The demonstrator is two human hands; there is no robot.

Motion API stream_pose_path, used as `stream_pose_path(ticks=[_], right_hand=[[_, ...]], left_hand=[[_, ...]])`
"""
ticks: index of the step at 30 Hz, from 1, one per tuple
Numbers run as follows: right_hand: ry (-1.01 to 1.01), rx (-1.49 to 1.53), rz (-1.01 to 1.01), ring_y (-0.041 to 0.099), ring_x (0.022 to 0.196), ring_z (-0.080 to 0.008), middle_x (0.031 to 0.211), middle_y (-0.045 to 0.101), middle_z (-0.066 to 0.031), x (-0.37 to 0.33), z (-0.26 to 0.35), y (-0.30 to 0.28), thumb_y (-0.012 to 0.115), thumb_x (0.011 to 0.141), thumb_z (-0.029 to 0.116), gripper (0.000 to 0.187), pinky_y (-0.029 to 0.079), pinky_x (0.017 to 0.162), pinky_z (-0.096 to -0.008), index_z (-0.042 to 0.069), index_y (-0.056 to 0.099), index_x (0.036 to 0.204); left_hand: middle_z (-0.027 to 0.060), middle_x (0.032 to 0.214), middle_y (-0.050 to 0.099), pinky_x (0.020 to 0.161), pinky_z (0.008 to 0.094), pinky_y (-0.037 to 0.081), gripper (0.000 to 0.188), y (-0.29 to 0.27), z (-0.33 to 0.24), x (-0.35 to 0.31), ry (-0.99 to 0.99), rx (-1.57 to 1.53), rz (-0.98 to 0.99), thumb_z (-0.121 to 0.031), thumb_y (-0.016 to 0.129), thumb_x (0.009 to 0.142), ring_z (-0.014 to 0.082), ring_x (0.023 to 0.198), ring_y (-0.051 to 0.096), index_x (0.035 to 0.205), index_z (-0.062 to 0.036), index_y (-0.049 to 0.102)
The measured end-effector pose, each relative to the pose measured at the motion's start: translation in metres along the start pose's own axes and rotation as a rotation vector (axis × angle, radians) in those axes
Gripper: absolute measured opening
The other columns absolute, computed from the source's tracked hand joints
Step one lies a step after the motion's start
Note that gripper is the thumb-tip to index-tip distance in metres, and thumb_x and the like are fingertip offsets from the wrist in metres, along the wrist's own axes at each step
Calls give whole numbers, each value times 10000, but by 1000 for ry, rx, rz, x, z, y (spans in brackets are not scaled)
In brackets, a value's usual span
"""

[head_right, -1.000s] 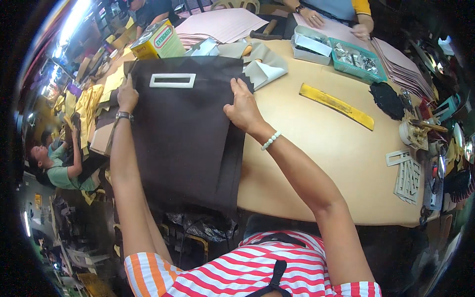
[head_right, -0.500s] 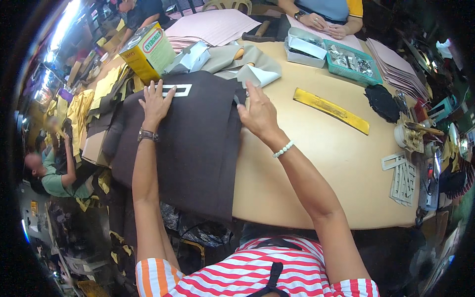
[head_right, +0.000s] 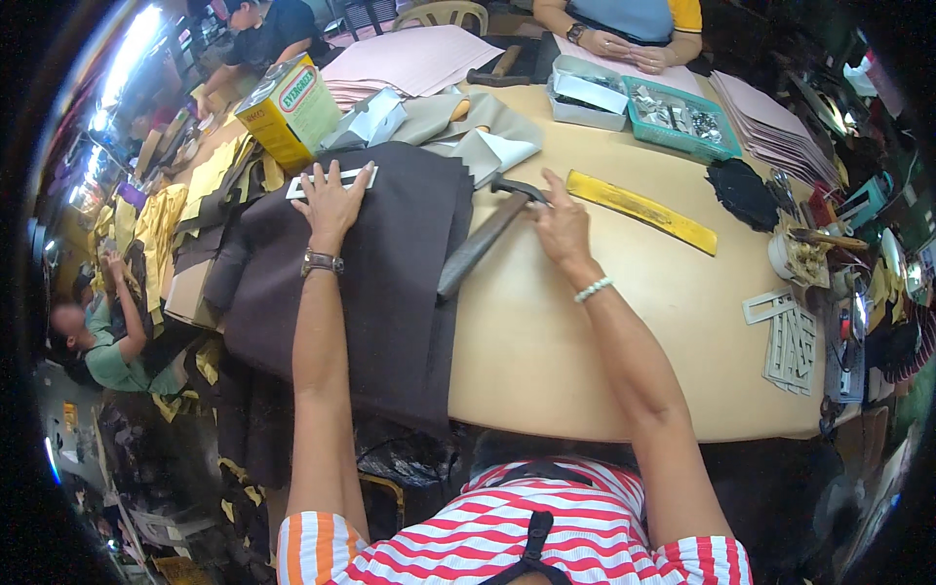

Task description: The person positions leather panels and applies glue or adhesive to specific rectangular sections using a small spreader, then aligns and presses the leather components together by hand.

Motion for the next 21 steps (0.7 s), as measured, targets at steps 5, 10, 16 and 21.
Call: stream_pose_path(ticks=[5,10,16,21], right_hand=[[201,297,-30,643,729,-142,1027,670,-143,-31,-2,-43,507,859,-18,444,545,635,-282,51,457,1295],[-183,364,-21,667,762,-228,998,664,-175,-42,93,-23,512,846,-19,457,545,667,-322,56,447,1292],[-427,211,109,627,879,-329,1077,622,-165,-55,180,52,509,808,37,473,496,779,-415,28,456,1278],[-497,-188,104,290,1305,-435,1400,363,-191,-80,156,80,482,804,34,594,231,1050,-586,48,341,1381]], left_hand=[[225,1454,271,1046,653,74,885,-1,11,4,33,-6,-10,-726,424,785,412,1370,148,1361,-54,411],[228,1462,254,1044,658,54,916,9,10,6,23,17,57,-751,426,765,411,1378,121,1372,-65,402],[212,1479,221,1024,682,70,874,24,20,20,46,140,176,-747,395,779,408,1381,120,1403,-135,368],[151,1480,266,1011,698,97,842,24,19,19,23,181,150,-745,365,790,365,1382,164,1386,-152,402]])
Point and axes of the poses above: each hand's wrist, its own x-axis towards the middle knuckle, its own y-axis out of the palm, z = x × y, the point moved 10 cm from there along x, towards the middle knuckle
